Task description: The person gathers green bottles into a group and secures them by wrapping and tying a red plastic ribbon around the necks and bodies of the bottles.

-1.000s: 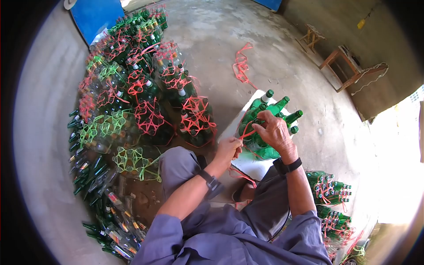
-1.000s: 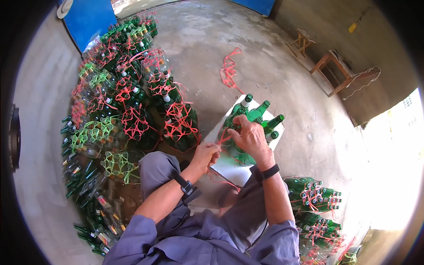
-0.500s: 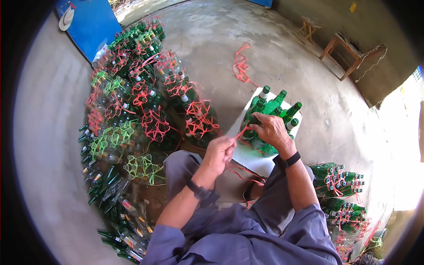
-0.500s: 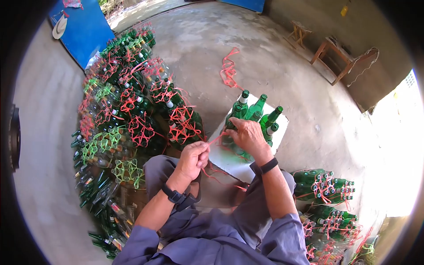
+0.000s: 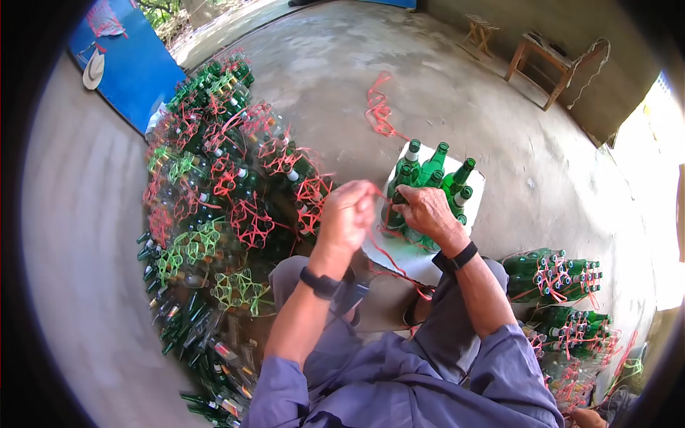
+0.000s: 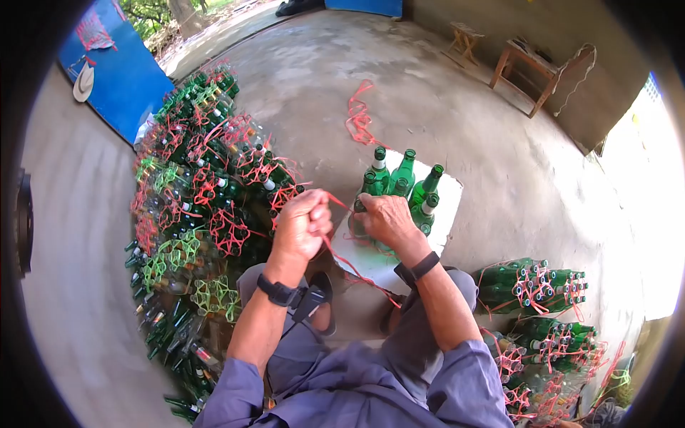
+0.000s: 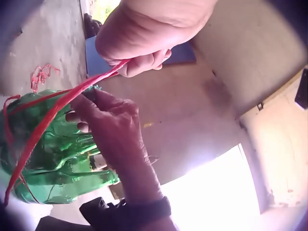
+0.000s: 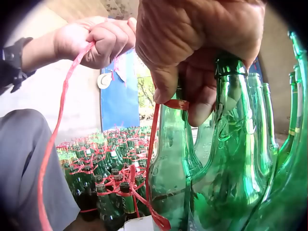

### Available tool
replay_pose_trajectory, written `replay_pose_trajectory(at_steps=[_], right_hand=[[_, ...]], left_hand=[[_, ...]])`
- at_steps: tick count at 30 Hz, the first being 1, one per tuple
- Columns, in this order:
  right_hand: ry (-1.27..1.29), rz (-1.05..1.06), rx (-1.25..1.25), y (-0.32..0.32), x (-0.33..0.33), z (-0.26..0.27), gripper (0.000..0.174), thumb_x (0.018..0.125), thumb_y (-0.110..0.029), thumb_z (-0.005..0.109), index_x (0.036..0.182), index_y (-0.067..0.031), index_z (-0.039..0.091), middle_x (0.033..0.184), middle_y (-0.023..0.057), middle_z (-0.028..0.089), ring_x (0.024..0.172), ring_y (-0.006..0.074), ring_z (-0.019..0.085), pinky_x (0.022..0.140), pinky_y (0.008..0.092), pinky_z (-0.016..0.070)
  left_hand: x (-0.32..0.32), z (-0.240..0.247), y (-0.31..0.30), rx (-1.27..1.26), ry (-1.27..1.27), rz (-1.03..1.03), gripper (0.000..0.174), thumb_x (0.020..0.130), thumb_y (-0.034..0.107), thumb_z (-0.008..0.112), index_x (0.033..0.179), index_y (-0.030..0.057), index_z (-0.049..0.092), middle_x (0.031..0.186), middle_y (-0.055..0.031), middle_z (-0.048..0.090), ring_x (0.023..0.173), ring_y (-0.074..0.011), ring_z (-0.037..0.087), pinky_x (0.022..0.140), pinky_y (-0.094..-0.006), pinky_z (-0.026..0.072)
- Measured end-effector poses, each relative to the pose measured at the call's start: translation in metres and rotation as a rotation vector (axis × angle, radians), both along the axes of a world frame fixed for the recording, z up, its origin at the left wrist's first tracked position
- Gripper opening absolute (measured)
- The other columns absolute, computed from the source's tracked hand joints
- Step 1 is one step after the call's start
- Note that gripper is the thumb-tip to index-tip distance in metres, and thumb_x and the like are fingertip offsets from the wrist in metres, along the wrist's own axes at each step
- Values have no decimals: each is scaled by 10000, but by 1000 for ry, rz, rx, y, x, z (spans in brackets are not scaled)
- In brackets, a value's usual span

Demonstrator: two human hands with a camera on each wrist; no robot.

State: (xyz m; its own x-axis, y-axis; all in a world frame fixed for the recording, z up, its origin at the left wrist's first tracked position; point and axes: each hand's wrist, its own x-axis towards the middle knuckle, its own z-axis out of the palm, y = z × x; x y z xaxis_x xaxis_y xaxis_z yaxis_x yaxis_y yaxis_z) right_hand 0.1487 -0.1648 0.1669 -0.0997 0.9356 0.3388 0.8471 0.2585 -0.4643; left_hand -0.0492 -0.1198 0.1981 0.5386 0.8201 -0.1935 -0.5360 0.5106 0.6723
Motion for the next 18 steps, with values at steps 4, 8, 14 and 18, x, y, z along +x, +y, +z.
replay_pose_trajectory(at_steps=[4,8,14,18], right_hand=[[-27,-5,28,0,0,2,191,799,-197,713,886,-50,627,649,189,604,651,397,619,568,492,455],[-49,2,24,-3,0,2,171,809,-195,677,880,-52,614,618,183,589,630,398,613,559,490,451],[-105,39,87,-3,6,-5,278,807,-241,646,988,-49,557,651,162,623,650,360,647,559,460,464],[-96,60,109,-7,8,-4,357,846,-313,654,1042,-35,545,673,156,643,667,341,662,594,442,480]], left_hand=[[-23,-11,-21,49,110,128,204,969,195,583,831,45,562,598,37,455,437,-45,352,410,-209,265],[10,11,-54,250,382,-5,203,950,184,598,823,26,611,592,25,479,458,-27,350,410,-191,241],[37,9,-70,274,371,-160,223,954,198,591,831,17,635,618,13,514,492,-36,365,448,-194,256],[37,10,-80,312,413,-177,226,961,203,583,849,16,643,619,17,510,508,-35,372,460,-200,258]])
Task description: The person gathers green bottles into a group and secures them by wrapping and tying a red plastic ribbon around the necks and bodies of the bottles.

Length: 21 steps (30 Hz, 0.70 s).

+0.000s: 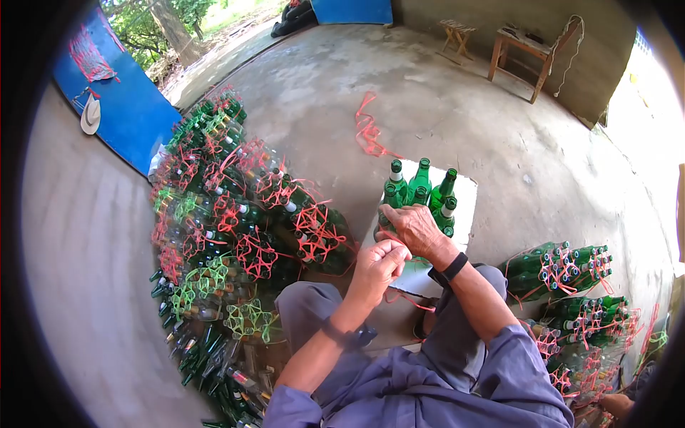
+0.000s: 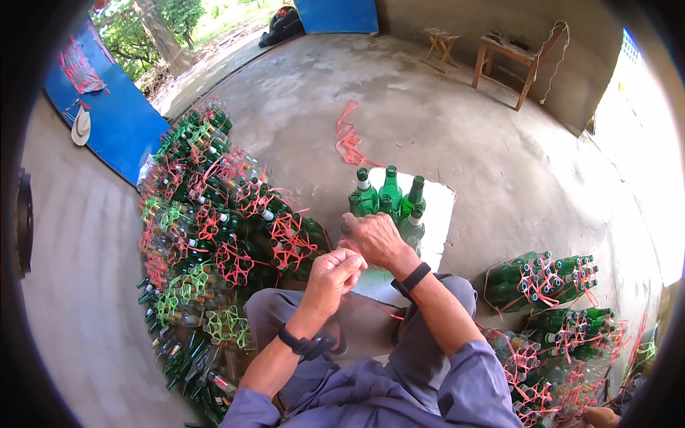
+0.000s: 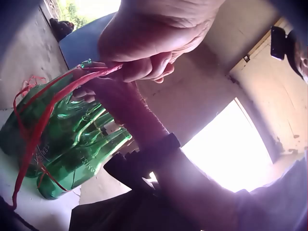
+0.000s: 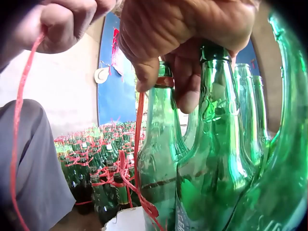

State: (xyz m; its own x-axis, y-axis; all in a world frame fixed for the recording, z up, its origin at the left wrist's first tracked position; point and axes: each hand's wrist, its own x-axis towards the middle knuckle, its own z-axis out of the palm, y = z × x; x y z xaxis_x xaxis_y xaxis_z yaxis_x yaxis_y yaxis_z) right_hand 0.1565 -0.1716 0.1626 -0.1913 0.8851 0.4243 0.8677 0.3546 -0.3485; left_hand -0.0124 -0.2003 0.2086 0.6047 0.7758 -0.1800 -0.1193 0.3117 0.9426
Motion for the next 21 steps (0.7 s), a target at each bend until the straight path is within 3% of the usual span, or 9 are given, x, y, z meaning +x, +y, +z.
replay_pose_trajectory(at_steps=[2,6,8,11,15,16,17,20,21], right_hand=[[-13,-20,-18,-1,-1,-1,425,851,-365,660,1089,-28,560,698,143,649,691,333,663,637,431,491],[60,-6,80,-7,-5,6,421,850,-343,662,1103,-20,569,805,154,674,742,325,666,665,422,493],[132,-44,260,-8,-7,4,382,848,-278,657,1110,-9,588,940,150,684,826,304,663,740,410,485],[94,-40,300,-11,-3,8,364,815,-206,657,1113,-4,607,1016,139,680,888,286,650,814,399,465],[151,4,329,-23,2,18,367,736,-123,672,1082,-9,628,1007,127,686,898,283,644,835,400,454],[161,23,372,-26,2,22,307,730,-92,679,1029,-34,639,915,116,679,841,279,646,793,389,471],[163,21,375,-29,2,22,307,730,-92,679,1029,-34,639,915,116,679,841,279,646,793,389,471],[336,90,289,-43,0,19,110,772,-57,666,875,-61,629,648,99,575,630,297,602,607,383,473],[337,85,288,-48,1,19,110,772,-57,666,875,-61,629,648,99,575,630,297,602,607,383,473]], left_hand=[[-5,2,-2,-15,8,10,223,962,201,579,856,16,646,615,19,506,512,-35,374,463,-200,259],[-20,11,-10,10,27,-29,171,955,172,591,973,10,643,672,29,509,541,-32,387,485,-192,266],[-32,19,-18,34,37,-59,171,948,159,601,1018,7,638,696,35,510,554,-29,392,492,-189,270],[-57,26,-26,53,139,-66,202,924,143,633,1076,11,628,735,55,509,575,-22,398,500,-185,278],[-99,32,-16,109,305,-29,180,882,117,663,1035,22,665,755,50,576,587,-12,427,508,-169,311],[-107,35,-13,111,328,8,177,876,116,665,1026,22,666,755,45,582,581,-13,427,502,-171,309],[-115,39,-9,115,351,45,174,870,115,667,1017,22,668,756,41,589,576,-13,427,496,-174,307],[-136,50,5,138,373,88,163,849,108,675,985,18,666,735,29,588,560,-10,425,483,-178,299],[-141,52,12,184,386,117,128,851,100,671,949,18,667,698,30,573,528,-12,412,468,-182,294]])
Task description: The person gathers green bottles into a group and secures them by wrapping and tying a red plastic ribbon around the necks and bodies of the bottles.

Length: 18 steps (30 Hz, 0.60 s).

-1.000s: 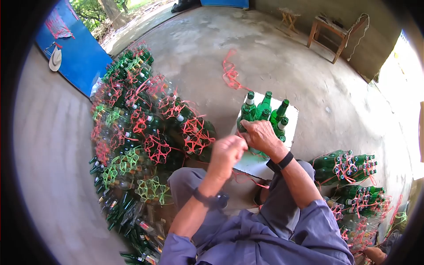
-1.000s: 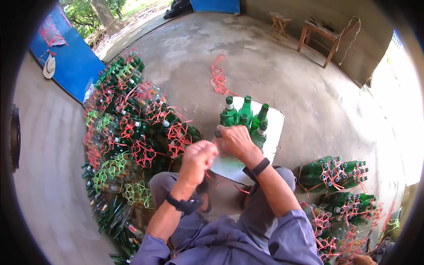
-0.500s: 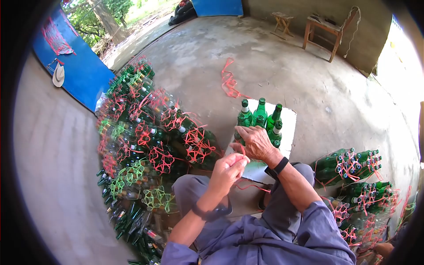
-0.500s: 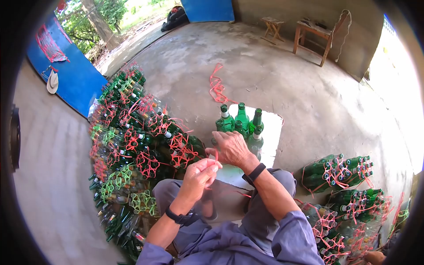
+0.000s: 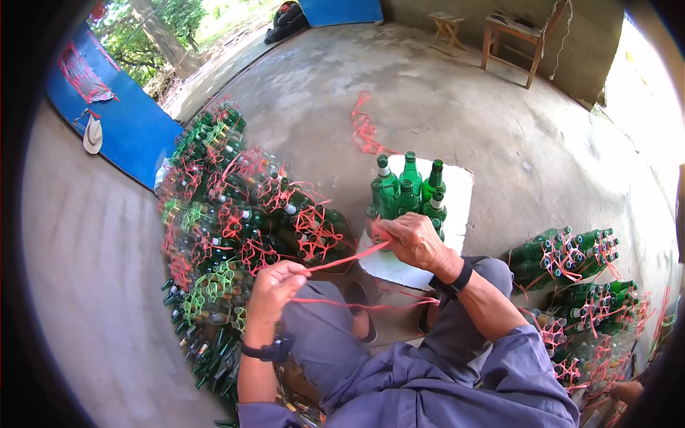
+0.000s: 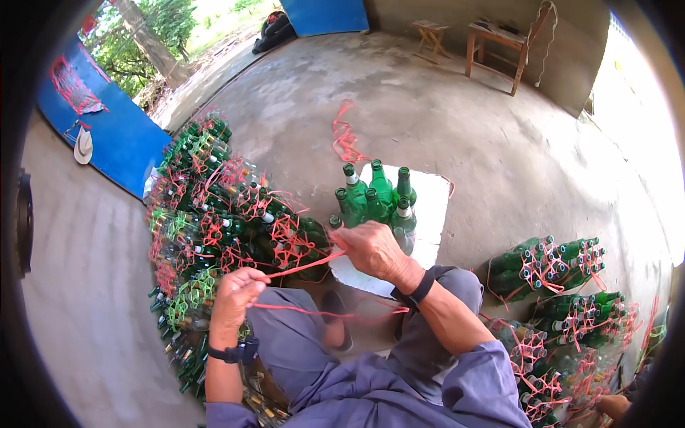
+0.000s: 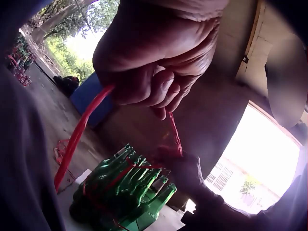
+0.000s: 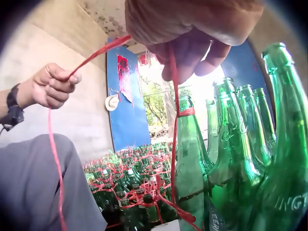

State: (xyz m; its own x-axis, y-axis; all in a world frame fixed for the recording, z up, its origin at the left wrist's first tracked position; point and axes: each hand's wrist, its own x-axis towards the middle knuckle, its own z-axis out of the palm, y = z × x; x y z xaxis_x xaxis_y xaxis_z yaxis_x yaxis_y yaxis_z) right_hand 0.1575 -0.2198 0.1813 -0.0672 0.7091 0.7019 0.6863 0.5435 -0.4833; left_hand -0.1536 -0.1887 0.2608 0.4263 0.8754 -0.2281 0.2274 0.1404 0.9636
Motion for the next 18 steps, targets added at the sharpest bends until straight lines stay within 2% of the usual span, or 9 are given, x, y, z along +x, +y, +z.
replay_pose_trajectory(at_steps=[2,4,8,10,12,14,16,17,18], right_hand=[[44,118,-94,-10,5,-2,60,791,-62,669,832,-53,626,623,99,567,612,302,594,595,392,466],[6,137,-109,-14,7,0,54,787,-79,690,800,-53,644,629,101,577,630,306,598,610,401,475],[122,186,-75,-29,9,13,62,762,-107,716,790,-60,687,669,116,617,669,310,616,627,415,489],[162,219,-92,-36,9,11,69,757,-116,723,789,-60,699,686,121,631,682,309,623,632,419,493],[219,217,-343,-48,11,5,97,758,-130,729,786,-46,692,692,118,639,682,308,626,642,415,501],[234,207,-354,-54,11,-5,109,785,-123,724,778,-25,677,687,125,642,641,302,624,606,401,502],[449,85,-405,-61,11,-11,135,825,-121,710,772,-7,662,667,125,640,580,243,621,557,353,489],[555,7,-491,-64,14,-15,157,852,-117,700,776,10,648,649,113,640,557,163,604,528,311,468],[544,-141,-604,-67,19,-9,179,871,-130,683,788,26,648,642,85,643,572,118,587,538,295,467]], left_hand=[[-13,7,16,47,20,7,110,854,104,680,917,15,667,653,33,552,492,-16,393,448,-185,291],[-21,15,32,95,0,-3,112,871,99,688,943,14,681,685,46,564,510,-6,401,453,-184,289],[-12,31,49,239,68,-25,93,865,86,705,912,8,692,696,38,584,523,-6,404,472,-190,285],[6,31,56,231,61,-43,89,867,80,703,914,4,693,698,40,580,538,-3,399,484,-191,280],[29,29,62,223,94,-95,77,877,64,692,911,-4,694,704,48,566,591,-2,400,521,-198,291],[56,22,68,320,156,-207,84,886,77,682,891,-7,687,712,51,569,617,-12,429,545,-204,327],[80,11,80,432,166,-281,97,895,86,667,879,-8,681,720,53,573,638,-22,450,569,-215,358],[90,3,87,403,154,-293,102,894,100,674,899,0,692,700,64,553,646,-19,469,543,-216,354],[102,2,91,506,189,-340,106,894,108,671,889,6,698,694,68,544,639,-16,459,542,-215,352]])
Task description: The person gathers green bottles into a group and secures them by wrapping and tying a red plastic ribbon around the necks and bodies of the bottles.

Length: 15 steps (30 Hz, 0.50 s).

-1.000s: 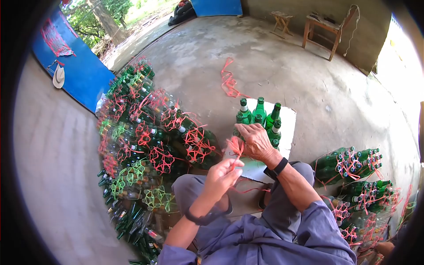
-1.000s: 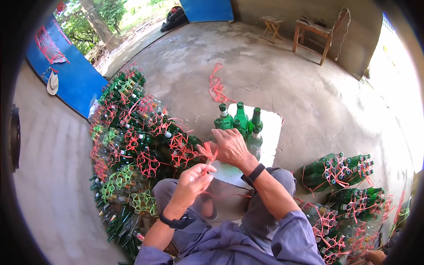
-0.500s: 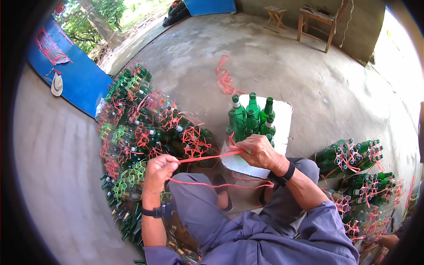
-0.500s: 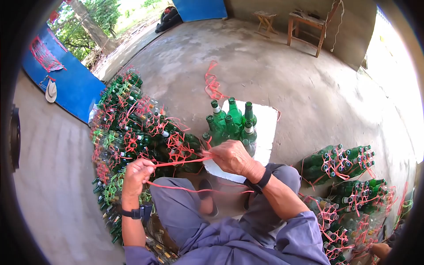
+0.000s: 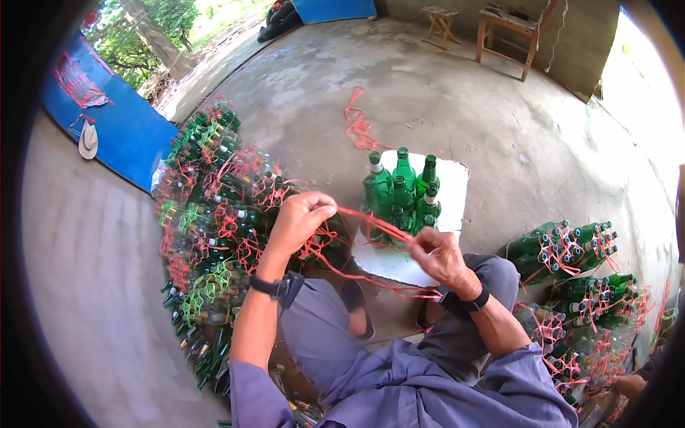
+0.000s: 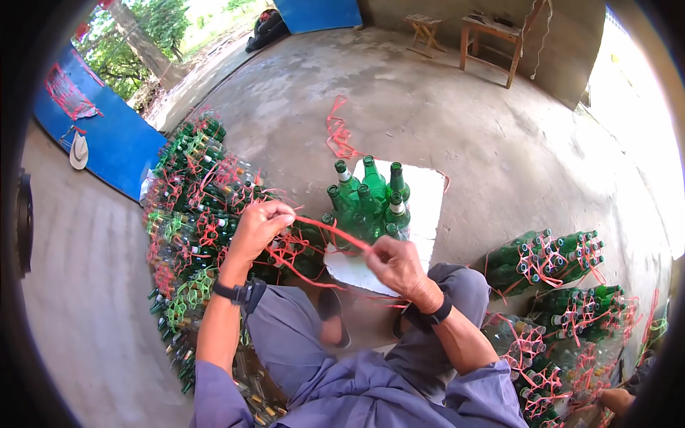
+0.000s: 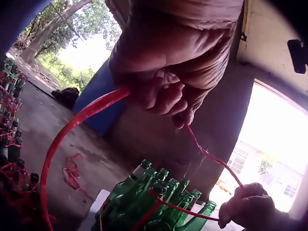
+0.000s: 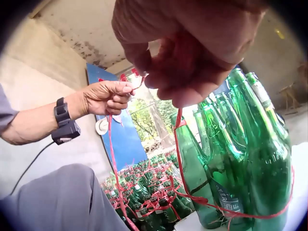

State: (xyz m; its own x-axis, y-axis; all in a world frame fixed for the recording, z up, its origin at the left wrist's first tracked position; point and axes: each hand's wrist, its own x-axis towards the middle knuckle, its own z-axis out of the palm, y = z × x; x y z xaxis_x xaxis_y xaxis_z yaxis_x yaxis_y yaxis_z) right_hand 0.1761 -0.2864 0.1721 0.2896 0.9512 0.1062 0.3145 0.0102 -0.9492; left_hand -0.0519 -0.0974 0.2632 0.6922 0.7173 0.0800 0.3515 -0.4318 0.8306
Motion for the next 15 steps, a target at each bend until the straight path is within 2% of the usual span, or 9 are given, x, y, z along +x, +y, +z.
replay_pose_trajectory(at_steps=[2,4,6,9,12,15], right_hand=[[209,-196,-1,4,10,-18,207,891,-138,656,795,45,650,667,76,660,585,113,597,531,283,474],[445,-299,3,7,16,-10,212,902,-130,617,805,57,640,703,91,670,619,121,625,537,257,523],[592,-368,-5,9,22,-18,221,907,-141,609,800,51,637,700,97,667,614,124,625,528,253,533],[694,-443,-60,9,24,-21,252,917,-171,601,791,44,633,693,99,665,594,122,619,502,246,521],[694,-448,-81,12,25,-27,275,923,-197,593,792,41,634,682,95,665,567,112,605,480,243,504],[616,-467,-117,14,26,-23,300,926,-212,584,772,41,634,649,97,663,540,109,590,470,243,478]], left_hand=[[21,-2,5,-91,-3,-20,121,894,131,675,879,13,701,687,72,527,632,-18,441,549,-212,344],[36,-7,12,-102,10,-50,129,892,141,676,877,15,701,683,76,520,628,-19,433,551,-215,344],[45,-10,17,-113,19,-81,138,891,151,678,875,16,701,678,79,513,624,-20,425,554,-218,344],[50,-14,24,-9,103,-88,126,884,125,678,888,0,696,674,83,517,632,-27,423,567,-230,357],[49,-20,33,56,204,-99,123,886,112,667,894,-8,695,682,76,529,642,-32,433,574,-237,367],[50,-25,44,21,166,-99,136,894,112,654,911,-18,691,692,66,546,639,-35,453,574,-242,387]])
